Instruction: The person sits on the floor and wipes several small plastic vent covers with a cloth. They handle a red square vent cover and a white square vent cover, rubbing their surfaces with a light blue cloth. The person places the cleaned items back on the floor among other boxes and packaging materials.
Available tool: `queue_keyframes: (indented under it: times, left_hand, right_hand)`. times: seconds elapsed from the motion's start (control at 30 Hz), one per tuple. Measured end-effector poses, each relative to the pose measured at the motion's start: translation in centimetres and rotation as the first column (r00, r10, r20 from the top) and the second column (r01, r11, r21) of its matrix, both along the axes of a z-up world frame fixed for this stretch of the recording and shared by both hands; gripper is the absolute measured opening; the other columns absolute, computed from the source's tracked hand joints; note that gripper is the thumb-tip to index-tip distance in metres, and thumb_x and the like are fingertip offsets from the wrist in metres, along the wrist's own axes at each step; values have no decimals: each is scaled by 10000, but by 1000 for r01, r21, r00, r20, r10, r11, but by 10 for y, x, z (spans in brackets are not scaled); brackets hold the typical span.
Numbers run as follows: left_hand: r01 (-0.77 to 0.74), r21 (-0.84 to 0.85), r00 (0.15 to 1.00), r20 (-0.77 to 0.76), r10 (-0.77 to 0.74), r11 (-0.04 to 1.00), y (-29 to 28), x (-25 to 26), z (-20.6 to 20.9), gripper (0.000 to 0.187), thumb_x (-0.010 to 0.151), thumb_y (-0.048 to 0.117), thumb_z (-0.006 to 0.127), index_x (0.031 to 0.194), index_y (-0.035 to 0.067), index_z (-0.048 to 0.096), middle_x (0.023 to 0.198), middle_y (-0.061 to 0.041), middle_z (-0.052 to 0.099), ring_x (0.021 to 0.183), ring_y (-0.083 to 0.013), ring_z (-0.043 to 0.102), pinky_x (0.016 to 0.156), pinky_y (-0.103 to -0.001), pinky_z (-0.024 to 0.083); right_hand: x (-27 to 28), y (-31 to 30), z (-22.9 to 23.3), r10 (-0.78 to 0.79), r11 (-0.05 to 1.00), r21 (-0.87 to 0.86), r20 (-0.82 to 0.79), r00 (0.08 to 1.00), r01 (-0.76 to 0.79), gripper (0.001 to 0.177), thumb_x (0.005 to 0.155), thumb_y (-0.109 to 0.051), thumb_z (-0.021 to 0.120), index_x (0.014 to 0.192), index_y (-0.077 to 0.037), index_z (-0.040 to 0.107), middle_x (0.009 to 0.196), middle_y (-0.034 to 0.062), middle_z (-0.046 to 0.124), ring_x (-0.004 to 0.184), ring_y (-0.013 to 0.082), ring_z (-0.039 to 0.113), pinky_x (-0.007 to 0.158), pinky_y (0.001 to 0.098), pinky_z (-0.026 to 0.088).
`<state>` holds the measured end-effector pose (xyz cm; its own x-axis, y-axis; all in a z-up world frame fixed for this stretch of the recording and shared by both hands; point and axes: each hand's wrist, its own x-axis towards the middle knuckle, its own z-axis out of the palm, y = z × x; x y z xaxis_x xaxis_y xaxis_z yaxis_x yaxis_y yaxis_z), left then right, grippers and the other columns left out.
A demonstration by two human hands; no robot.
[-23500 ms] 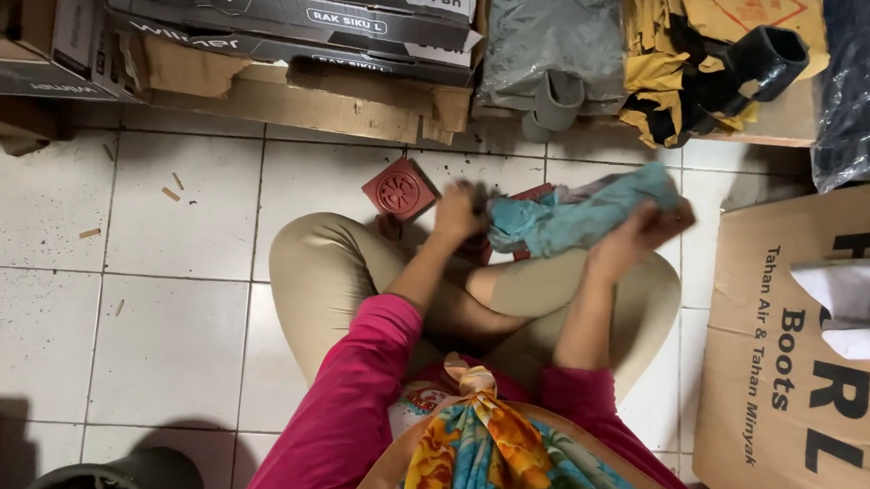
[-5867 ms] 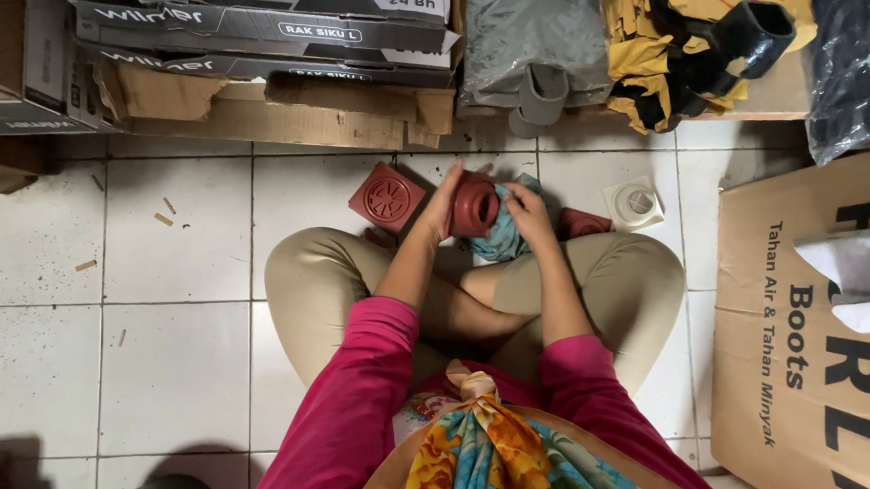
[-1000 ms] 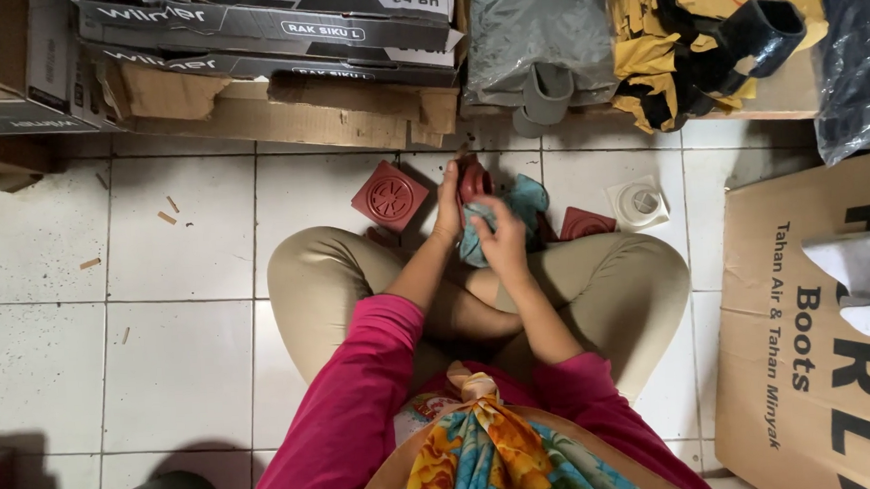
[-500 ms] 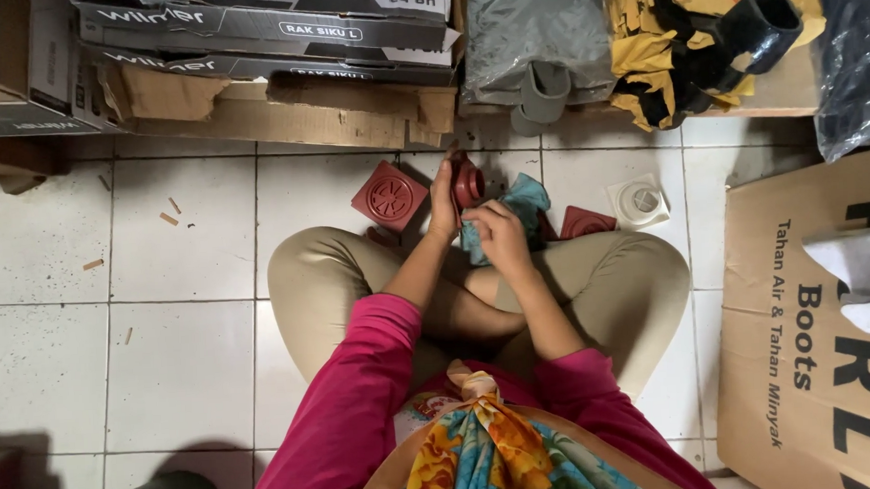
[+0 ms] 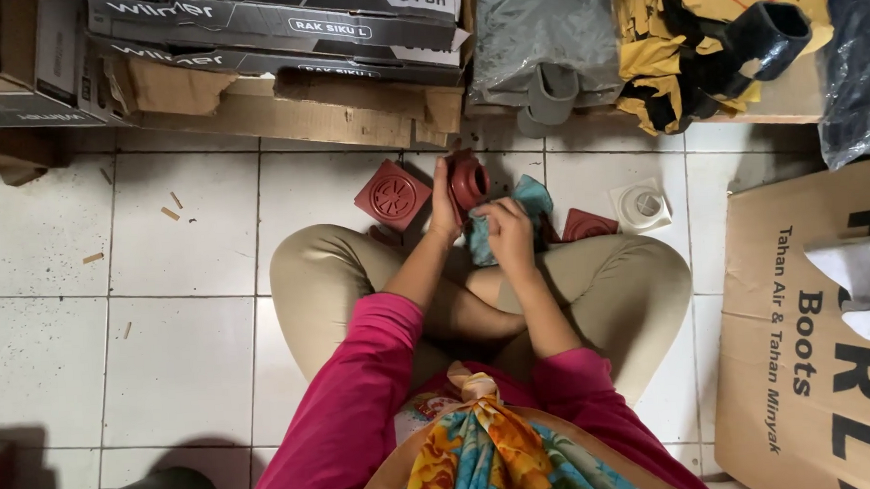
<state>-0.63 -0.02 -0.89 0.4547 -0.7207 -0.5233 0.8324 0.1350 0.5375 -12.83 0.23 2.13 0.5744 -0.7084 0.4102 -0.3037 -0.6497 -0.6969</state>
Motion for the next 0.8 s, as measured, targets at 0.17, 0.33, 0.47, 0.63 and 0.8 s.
queue_keyframes:
  times: [0.17, 0.33, 0.47, 0.63, 0.8]
  left_hand:
    - [27, 43, 955, 293, -39, 999, 6, -2, 15, 842, 844, 664, 479, 1389, 33, 358, 1432, -237, 320, 1342, -368, 276, 1146, -464, 190]
    - [206, 131, 747, 619, -243, 970, 19, -15, 80, 727, 876, 558, 489, 1373, 37, 390, 1347, -258, 409, 1285, -382, 362, 1113, -473, 234]
    - [350, 181, 599, 711, -368, 919, 1, -5, 7, 633, 873, 642, 480, 1391, 281, 431, 1279, -178, 481, 1284, -351, 390, 1092, -440, 262]
    - [337, 323, 458, 765, -453, 885, 15, -5, 26, 641, 771, 669, 581, 1314, 340, 498, 1198, -148, 511, 1168, -349, 484, 1019, -421, 359]
    - [-24, 590, 26, 807, -590, 807, 18, 16, 42, 727, 638, 737, 626, 1228, 315, 576, 1185, -221, 476, 1151, -430, 461, 962, -501, 388]
  right_hand:
    - [8, 7, 8, 51, 998, 28, 124, 991, -55, 222, 784, 31, 606, 869, -150, 701, 794, 8, 616, 789, 246, 617, 744, 339, 496]
    - [3, -1, -2, -110, 993, -24, 144, 983, 115, 163, 790, -32, 661, 922, -127, 664, 815, 39, 626, 799, 256, 619, 741, 346, 488]
    - [3, 5, 10, -233, 972, 35, 208, 950, 231, 141, 823, 6, 648, 917, -96, 671, 809, 27, 638, 796, 227, 623, 764, 330, 479]
    - [-12, -22, -4, -405, 914, 157, 270, 874, 375, 134, 813, 4, 652, 932, -53, 631, 857, 128, 621, 881, 289, 593, 836, 391, 427]
    - [-42, -54, -7, -598, 799, 183, 337, 727, 573, 173, 824, 24, 650, 959, -73, 601, 926, 67, 596, 924, 210, 556, 892, 345, 373]
